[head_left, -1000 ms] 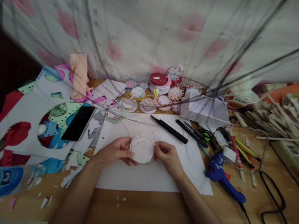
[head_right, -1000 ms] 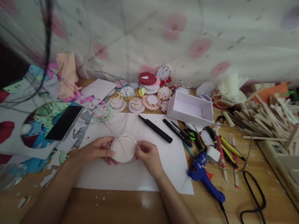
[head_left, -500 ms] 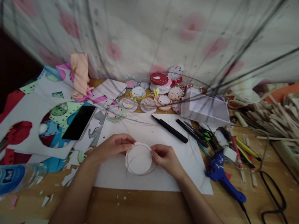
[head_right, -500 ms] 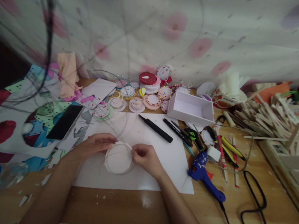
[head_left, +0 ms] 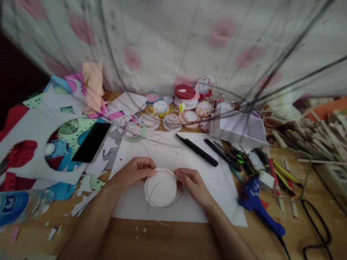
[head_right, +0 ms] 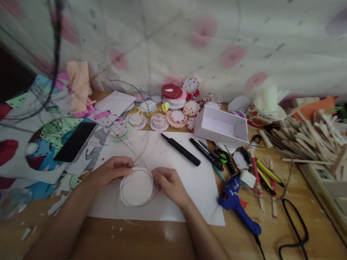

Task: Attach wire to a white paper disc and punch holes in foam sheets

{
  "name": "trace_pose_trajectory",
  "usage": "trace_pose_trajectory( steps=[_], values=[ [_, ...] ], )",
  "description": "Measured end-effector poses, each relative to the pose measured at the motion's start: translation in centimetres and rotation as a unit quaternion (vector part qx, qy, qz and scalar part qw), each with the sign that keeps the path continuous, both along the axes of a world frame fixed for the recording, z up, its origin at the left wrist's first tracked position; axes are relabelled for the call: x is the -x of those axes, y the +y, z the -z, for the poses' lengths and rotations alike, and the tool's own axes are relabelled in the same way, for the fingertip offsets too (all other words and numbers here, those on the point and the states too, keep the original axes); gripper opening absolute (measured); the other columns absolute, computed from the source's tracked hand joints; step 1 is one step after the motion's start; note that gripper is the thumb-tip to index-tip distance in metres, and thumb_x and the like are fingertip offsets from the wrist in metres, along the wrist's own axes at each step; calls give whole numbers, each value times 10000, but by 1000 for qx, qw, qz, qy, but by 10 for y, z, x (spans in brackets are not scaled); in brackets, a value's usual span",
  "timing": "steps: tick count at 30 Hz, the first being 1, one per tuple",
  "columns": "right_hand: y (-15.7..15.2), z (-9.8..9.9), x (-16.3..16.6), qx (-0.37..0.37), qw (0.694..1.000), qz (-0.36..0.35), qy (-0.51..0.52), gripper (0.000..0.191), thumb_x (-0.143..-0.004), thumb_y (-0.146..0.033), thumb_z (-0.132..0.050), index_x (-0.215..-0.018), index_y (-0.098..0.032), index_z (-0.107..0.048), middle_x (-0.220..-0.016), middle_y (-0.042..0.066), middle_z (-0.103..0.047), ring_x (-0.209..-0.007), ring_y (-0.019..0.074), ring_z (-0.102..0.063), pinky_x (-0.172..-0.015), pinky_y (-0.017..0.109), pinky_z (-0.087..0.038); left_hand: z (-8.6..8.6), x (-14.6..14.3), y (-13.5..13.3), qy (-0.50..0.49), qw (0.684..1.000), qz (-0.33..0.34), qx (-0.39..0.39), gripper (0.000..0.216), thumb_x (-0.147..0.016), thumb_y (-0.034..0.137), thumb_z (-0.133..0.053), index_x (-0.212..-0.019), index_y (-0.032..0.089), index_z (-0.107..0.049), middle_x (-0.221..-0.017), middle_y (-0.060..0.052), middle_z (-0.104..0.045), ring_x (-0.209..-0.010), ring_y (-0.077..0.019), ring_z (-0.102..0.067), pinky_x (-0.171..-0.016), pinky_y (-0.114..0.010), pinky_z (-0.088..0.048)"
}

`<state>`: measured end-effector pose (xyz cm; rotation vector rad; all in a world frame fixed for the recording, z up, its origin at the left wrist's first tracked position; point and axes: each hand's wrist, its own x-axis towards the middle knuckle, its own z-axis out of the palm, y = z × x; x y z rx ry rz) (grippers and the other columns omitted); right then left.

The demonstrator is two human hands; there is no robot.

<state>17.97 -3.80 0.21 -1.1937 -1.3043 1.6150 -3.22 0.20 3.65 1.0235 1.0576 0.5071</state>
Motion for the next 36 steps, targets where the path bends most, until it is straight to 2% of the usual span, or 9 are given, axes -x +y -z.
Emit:
trace_pose_trajectory(
  steps=[3,8,13,17,21,25,30,36],
  values=[
    [1,-1,-1,3,1000,9,15,274,-851,-291,-449,-680,-166,-622,-539,-28,-487,-527,108,-456,-532,242,-365,0,-1,0,-23,999,-21,13,161,-643,256,-725,-661,146,-610,-591,51,-558,-550,-72,-477,-520,-167,-347],
    [1,-1,-1,20,999,24,26,208,-801,-357,-548,-753,-168,-623,-538,-46,-471,-487,94,-424,-487,231,-350,3,0,1,-40,998,-33,34,164,-644,271,-731,-694,157,-625,-616,51,-561,-563,-70,-493,-528,-157,-368],
    [1,0,-1,27,999,21,28,222,-783,-371,-572,-699,-168,-606,-525,-48,-456,-484,86,-394,-479,226,-321,9,0,1,-47,997,-26,53,283,-717,428,-647,-760,150,-675,-671,-7,-621,-608,-122,-551,-539,-202,-404],
    [0,1,0,36,999,0,25,189,-763,-351,-607,-703,-172,-616,-549,-47,-469,-484,83,-376,-463,222,-289,10,-8,-3,-24,999,-5,24,207,-690,340,-716,-770,151,-688,-665,7,-631,-602,-114,-533,-551,-201,-377],
    [-1,1,0,34,999,-5,30,184,-775,-329,-589,-682,-174,-622,-542,-45,-473,-497,91,-395,-480,226,-309,9,-16,-8,-14,999,17,-31,165,-682,303,-722,-730,158,-661,-683,12,-636,-643,-132,-557,-602,-222,-395],
    [-1,1,-3,31,998,-4,47,196,-808,-280,-526,-679,-173,-629,-549,-40,-480,-523,99,-425,-516,229,-342,8,-18,-9,-19,999,-2,-49,154,-687,291,-725,-706,156,-653,-648,27,-615,-613,-112,-540,-584,-206,-385],
    [0,3,-5,36,998,-5,59,170,-796,-303,-568,-726,-171,-649,-558,-41,-498,-516,95,-429,-513,227,-350,8,-17,-9,-31,998,7,-53,149,-683,282,-724,-670,151,-654,-594,31,-599,-559,-98,-514,-542,-196,-371],
    [-1,4,-4,39,997,5,67,203,-798,-377,-601,-779,-178,-634,-531,-49,-505,-473,89,-433,-479,221,-354,9,-19,-9,-5,997,-47,-64,186,-687,328,-726,-771,164,-698,-739,-9,-684,-690,-155,-589,-646,-237,-436]
  ],
)
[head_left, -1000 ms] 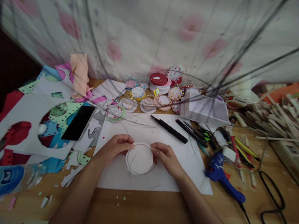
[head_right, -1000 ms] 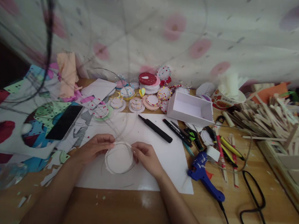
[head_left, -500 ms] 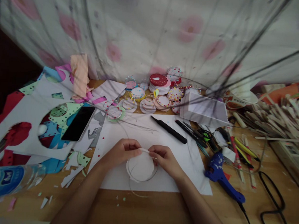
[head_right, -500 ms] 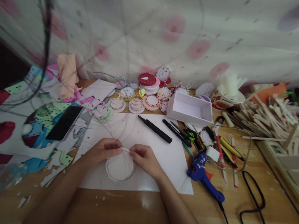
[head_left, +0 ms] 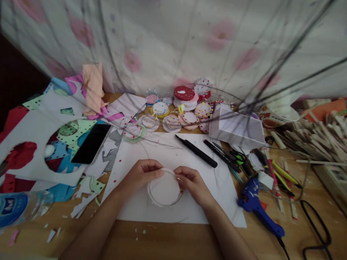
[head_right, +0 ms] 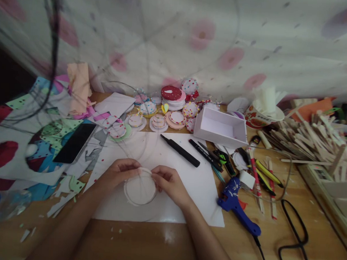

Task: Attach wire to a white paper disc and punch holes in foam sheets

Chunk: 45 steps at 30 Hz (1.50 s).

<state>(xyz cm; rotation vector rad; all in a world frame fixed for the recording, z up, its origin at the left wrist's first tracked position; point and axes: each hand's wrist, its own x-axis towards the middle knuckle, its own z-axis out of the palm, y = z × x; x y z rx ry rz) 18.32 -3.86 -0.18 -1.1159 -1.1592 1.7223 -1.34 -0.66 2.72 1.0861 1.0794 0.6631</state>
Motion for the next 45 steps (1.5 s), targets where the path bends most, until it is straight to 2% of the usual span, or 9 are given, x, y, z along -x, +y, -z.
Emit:
trace_pose_trajectory(
  steps=[14,17,22,25,28,33,36,39,45],
  values=[
    [2,0,4,-3,999,50,-10,238,-768,-415,-632,-778,-177,-620,-503,-56,-497,-445,80,-400,-457,221,-332,1,1,4,-128,990,-66,-6,264,-774,387,-621,-922,173,-665,-979,-60,-681,-905,-205,-603,-761,-271,-446],
    [2,2,4,0,998,58,-5,241,-768,-415,-634,-771,-175,-618,-498,-57,-489,-439,77,-389,-448,218,-321,2,3,7,-119,978,-162,-50,155,-776,340,-634,-769,185,-632,-805,-10,-643,-768,-145,-574,-732,-251,-434],
    [1,6,1,0,997,74,9,246,-785,-418,-622,-766,-174,-613,-478,-63,-464,-425,76,-373,-443,219,-320,2,7,9,-98,969,-212,-84,510,-866,469,-496,-455,186,-389,-469,38,-404,-526,-110,-423,-635,-248,-403],
    [2,7,1,-11,995,99,13,248,-819,-428,-581,-780,-183,-586,-476,-70,-447,-424,79,-375,-446,218,-326,2,6,8,-115,972,-180,-95,546,-859,549,-469,-459,178,-483,-565,-9,-536,-638,-135,-523,-693,-260,-430],
    [2,6,4,-28,993,113,5,230,-850,-434,-538,-832,-206,-561,-512,-64,-487,-441,90,-416,-453,221,-358,6,1,3,-128,986,-88,-65,397,-783,554,-586,-896,184,-675,-884,-47,-674,-857,-204,-603,-771,-291,-456],
    [-2,-1,5,-71,991,97,-50,196,-841,-368,-572,-934,-202,-618,-721,25,-643,-584,140,-536,-556,279,-455,6,-2,-4,34,994,1,-102,403,-848,460,-544,-1067,142,-657,-957,-62,-709,-890,-235,-625,-803,-301,-465],
    [0,-4,-3,-209,940,180,-199,200,-873,-275,-506,-1031,-225,-618,-989,76,-636,-907,202,-575,-821,369,-457,3,1,-4,115,971,-10,-211,360,-894,375,-493,-1170,181,-620,-1127,-57,-673,-1039,-234,-598,-921,-308,-430],
    [7,0,-14,-336,808,237,-422,328,-867,-210,-467,-1185,-208,-546,-1237,120,-535,-1166,258,-462,-987,460,-349,3,3,-3,142,935,14,-326,371,-908,268,-463,-1265,223,-552,-1307,-46,-570,-1212,-207,-501,-1051,-316,-333],
    [13,14,-17,-289,701,201,-620,444,-850,-219,-471,-1285,-131,-457,-1206,162,-540,-1094,311,-472,-912,476,-368,1,-1,-5,93,956,35,-275,408,-913,288,-453,-1312,215,-502,-1377,-57,-504,-1291,-207,-420,-1110,-338,-262]
  ],
)
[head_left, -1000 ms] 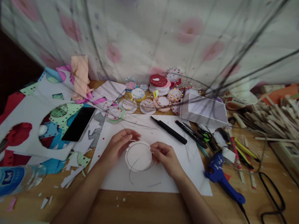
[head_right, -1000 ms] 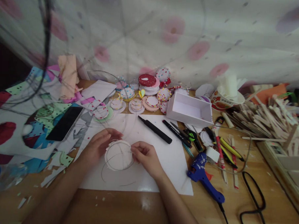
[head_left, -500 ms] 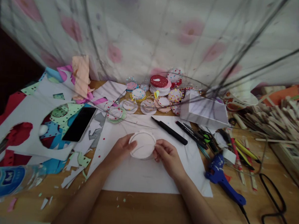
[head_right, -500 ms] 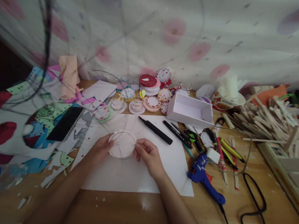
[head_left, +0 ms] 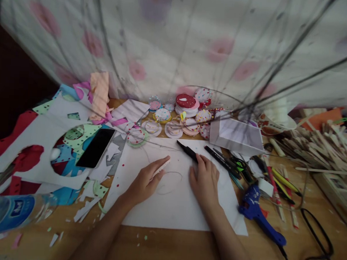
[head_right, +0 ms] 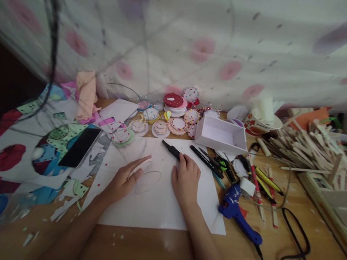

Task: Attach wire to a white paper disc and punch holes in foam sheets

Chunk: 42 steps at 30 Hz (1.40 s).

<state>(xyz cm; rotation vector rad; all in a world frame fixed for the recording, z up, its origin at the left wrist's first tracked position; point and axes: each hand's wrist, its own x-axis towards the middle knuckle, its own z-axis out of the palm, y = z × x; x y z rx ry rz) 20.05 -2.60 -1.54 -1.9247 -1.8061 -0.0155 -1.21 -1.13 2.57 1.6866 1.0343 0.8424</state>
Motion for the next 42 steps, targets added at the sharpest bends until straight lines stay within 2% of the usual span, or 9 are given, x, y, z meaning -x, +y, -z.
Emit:
trace_pose_trajectory(
  steps=[3,7,15,18,25,29,33,38,42],
  values=[
    [-4,-2,2,33,998,26,-39,355,-856,-248,-489,-1195,-161,-543,-1059,130,-593,-966,304,-506,-819,446,-383,-1,-2,-1,-127,981,-7,144,403,-888,321,-503,-1274,210,-532,-1316,-77,-558,-1257,-267,-452,-1074,-398,-316],
    [-9,-6,2,29,999,19,-20,271,-874,-251,-470,-1116,-167,-560,-1032,115,-608,-942,281,-524,-812,412,-371,-1,-3,-1,-368,860,43,351,509,-798,227,-524,-1299,155,-478,-1210,-150,-615,-1129,-339,-553,-928,-505,-431],
    [-8,-1,2,8,1000,19,18,273,-871,-244,-460,-1125,-162,-514,-981,114,-624,-901,284,-537,-776,405,-389,-4,0,4,-495,723,99,471,665,-671,238,-464,-1319,92,-440,-1211,-165,-610,-1124,-364,-558,-976,-568,-356],
    [-7,-1,2,-1,999,25,22,318,-840,-206,-483,-1155,-166,-506,-1042,125,-595,-962,303,-508,-814,442,-389,1,1,3,-472,747,87,460,656,-662,204,-472,-1310,103,-440,-1179,-160,-629,-1083,-342,-593,-973,-551,-367],
    [-9,-8,5,-113,979,-82,146,295,-825,-108,-464,-1102,-190,-521,-1073,110,-554,-1041,264,-485,-912,471,-385,13,-8,-2,-120,945,-121,279,354,-739,350,-611,-1029,146,-611,-893,-88,-708,-808,-253,-672,-738,-364,-513],
    [-11,-7,6,-129,970,-119,168,255,-825,-72,-454,-1012,-208,-561,-1029,88,-579,-1003,242,-507,-876,443,-410,9,-11,-12,-45,966,-147,210,283,-694,362,-679,-891,162,-650,-873,-56,-681,-867,-248,-630,-794,-355,-488],
    [-13,-7,7,-140,957,-138,214,247,-816,-63,-452,-967,-212,-578,-1014,86,-589,-982,246,-516,-861,449,-408,3,-9,-28,18,980,-157,122,459,-739,316,-650,-1156,168,-527,-1106,-104,-593,-978,-239,-582,-888,-401,-459],
    [-17,-10,13,-125,934,-151,299,224,-827,-78,-414,-910,-211,-575,-926,62,-595,-919,212,-550,-815,387,-441,-9,16,-47,133,967,-105,-189,386,-868,114,-423,-1238,218,-460,-1282,-103,-490,-1240,-217,-423,-1050,-442,-341],
    [-21,-11,19,-92,917,-140,362,223,-834,-105,-389,-886,-211,-578,-851,38,-595,-809,181,-563,-710,319,-458,-16,35,-63,184,960,-23,-211,437,-851,79,-432,-1248,260,-462,-1312,-71,-479,-1250,-200,-420,-1053,-406,-355]
  ],
)
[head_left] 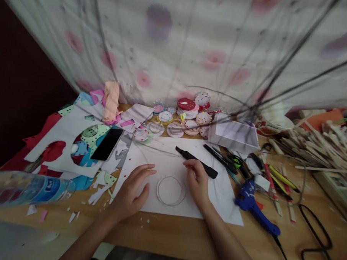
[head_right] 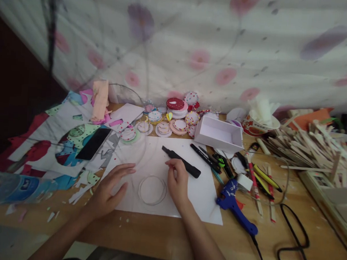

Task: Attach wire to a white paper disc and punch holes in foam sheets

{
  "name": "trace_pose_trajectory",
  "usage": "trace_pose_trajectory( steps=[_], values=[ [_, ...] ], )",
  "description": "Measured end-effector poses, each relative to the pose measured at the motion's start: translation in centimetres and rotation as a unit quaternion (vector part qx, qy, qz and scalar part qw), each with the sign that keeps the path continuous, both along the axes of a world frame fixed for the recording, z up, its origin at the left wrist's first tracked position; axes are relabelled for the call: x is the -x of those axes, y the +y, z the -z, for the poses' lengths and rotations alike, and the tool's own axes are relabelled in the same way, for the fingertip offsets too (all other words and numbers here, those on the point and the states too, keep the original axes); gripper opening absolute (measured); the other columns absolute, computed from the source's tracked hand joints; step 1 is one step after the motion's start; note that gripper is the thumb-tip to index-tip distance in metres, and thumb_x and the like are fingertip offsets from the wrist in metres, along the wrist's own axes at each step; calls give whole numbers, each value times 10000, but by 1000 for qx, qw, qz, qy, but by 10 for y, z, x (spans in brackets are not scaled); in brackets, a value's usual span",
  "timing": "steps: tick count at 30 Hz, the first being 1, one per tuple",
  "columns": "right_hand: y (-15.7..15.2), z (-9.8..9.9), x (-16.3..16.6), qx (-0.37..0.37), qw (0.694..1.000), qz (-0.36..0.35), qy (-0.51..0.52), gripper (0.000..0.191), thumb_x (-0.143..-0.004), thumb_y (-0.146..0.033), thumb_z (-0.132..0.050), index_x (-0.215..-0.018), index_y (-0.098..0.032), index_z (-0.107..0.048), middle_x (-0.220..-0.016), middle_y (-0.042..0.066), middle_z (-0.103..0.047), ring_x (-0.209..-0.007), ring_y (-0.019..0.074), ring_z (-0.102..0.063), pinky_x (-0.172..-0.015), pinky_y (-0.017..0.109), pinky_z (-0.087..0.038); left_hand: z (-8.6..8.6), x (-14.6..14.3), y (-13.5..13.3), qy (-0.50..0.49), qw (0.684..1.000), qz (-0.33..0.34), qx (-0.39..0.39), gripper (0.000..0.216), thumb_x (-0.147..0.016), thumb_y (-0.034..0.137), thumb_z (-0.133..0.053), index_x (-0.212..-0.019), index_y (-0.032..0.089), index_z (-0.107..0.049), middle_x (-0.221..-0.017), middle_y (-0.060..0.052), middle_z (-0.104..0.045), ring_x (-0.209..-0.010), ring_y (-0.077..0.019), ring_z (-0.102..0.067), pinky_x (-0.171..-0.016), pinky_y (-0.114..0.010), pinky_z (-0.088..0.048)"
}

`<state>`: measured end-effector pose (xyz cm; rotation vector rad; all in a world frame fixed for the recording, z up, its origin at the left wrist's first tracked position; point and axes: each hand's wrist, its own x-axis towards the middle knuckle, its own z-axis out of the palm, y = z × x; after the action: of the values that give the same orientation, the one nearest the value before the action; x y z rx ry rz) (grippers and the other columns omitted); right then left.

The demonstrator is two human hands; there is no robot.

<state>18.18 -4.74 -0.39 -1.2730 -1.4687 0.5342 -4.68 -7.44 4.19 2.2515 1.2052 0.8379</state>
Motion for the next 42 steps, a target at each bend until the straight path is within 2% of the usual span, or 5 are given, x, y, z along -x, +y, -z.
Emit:
trace_pose_trajectory(
  steps=[8,14,20,26,42],
  values=[
    [-1,4,2,93,993,-27,65,163,-873,-218,-407,-916,-195,-563,-828,35,-618,-687,151,-570,-591,265,-461,6,-18,1,108,980,135,95,936,-654,346,-758,-1430,237,-246,-1457,-128,-361,-1318,-298,-349,-1084,-488,-300],
    [-38,-4,-9,166,983,-58,43,214,-915,-309,-408,-877,-192,-582,-770,33,-626,-646,159,-569,-556,259,-451,21,-15,11,112,980,161,40,612,-787,345,-654,-1348,240,-434,-1375,-122,-491,-1269,-276,-436,-1064,-479,-321],
    [-75,-1,-5,188,973,-110,-81,61,-834,-247,-559,-832,-210,-609,-745,17,-616,-654,167,-544,-590,265,-432,31,-6,7,112,979,170,3,380,-887,306,-539,-1263,246,-538,-1322,-77,-560,-1271,-234,-448,-1077,-459,-297],
    [-60,-2,0,215,964,-152,-39,122,-899,-272,-491,-852,-211,-586,-744,1,-605,-641,145,-533,-585,244,-434,26,-5,13,126,972,196,-15,345,-888,305,-546,-1228,250,-572,-1267,-48,-609,-1330,-235,-369,-1124,-493,-140],
    [-53,4,0,184,969,-156,-48,160,-905,-272,-472,-936,-215,-619,-867,45,-650,-798,182,-608,-713,295,-497,29,-5,30,47,979,195,44,255,-847,270,-609,-1091,323,-665,-1132,-14,-691,-1311,-242,-397,-1118,-540,-86]
  ],
)
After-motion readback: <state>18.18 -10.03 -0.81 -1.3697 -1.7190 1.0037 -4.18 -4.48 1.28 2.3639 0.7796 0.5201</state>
